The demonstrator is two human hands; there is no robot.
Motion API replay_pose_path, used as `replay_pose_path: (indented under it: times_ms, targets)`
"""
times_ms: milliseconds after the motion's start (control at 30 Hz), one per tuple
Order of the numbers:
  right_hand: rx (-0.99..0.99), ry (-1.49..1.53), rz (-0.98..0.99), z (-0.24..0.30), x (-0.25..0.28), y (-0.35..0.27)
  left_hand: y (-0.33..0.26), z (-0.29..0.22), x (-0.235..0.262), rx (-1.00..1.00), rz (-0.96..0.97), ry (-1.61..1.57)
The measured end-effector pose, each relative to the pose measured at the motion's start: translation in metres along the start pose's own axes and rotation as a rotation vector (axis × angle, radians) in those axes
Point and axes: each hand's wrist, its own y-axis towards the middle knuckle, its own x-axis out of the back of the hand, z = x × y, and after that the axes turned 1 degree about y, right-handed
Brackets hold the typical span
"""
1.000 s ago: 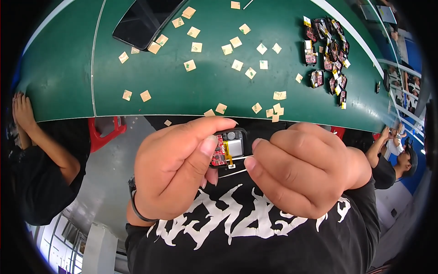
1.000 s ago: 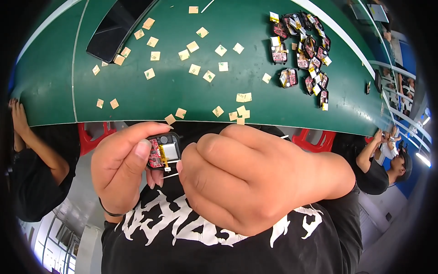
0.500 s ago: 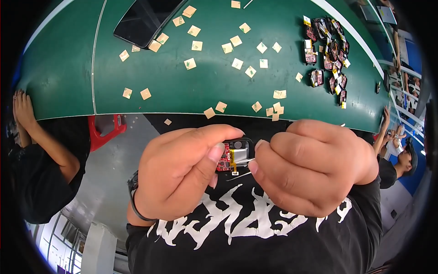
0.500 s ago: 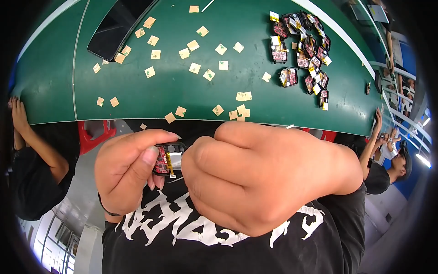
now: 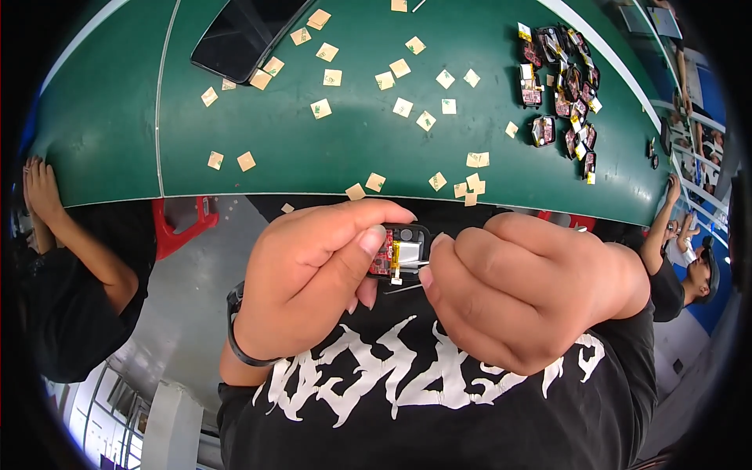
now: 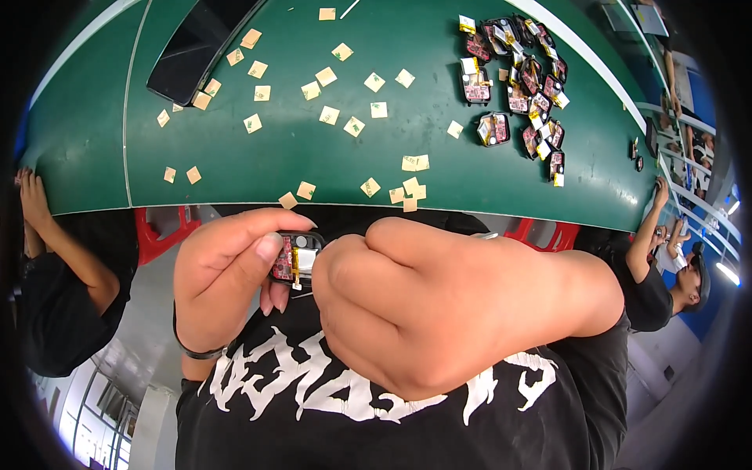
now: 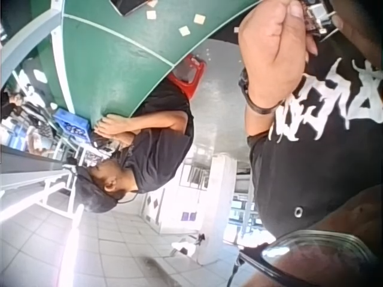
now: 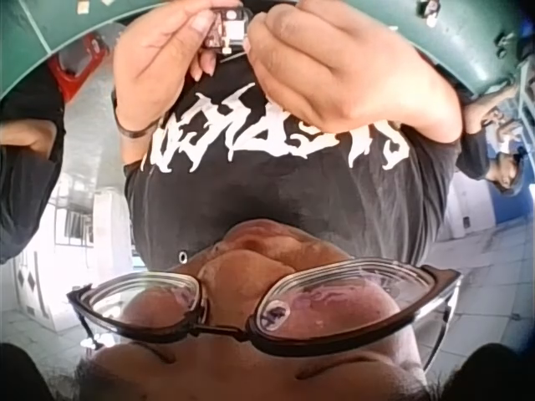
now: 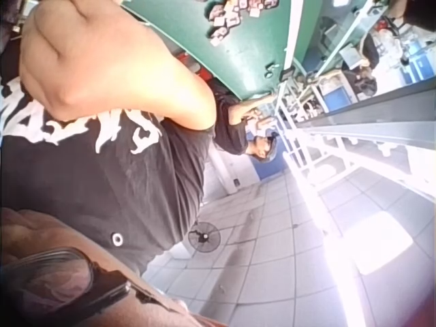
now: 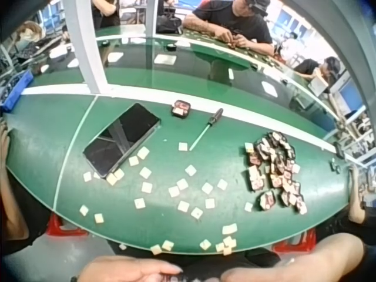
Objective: The recorder is assembling components of a smartwatch, including applying adhesive tape and positioning small internal parts using tweezers.
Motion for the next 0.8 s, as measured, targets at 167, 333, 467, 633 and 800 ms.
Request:
replay_pose_path:
  times_ms: [167,333,467,633,800]
  targets:
    - [-0.102,-0.089,-0.069,0.006,-0.004,0.001,0.0,0.009,-0.001,-0.18,0.014,-0.057]
    - [-0.183,-0.185,-0.053,0.01,0.011,0.002,0.0,-0.002,0.001,-0.175,-0.051,0.034]
    - [-0.287,-0.128,-0.212,0.012,0.007,-0.001,-0.009,-0.007,0.002,-0.141,-0.204,0.063]
    - [-0.348,-0.086,-0.232,0.021,0.007,0.005,-0.002,-0.02,-0.002,-0.128,-0.166,0.041]
    - [-0.367,-0.15,-0.21,0.024,0.012,0.015,-0.007,-0.027,0.001,-0.151,-0.097,0.1]
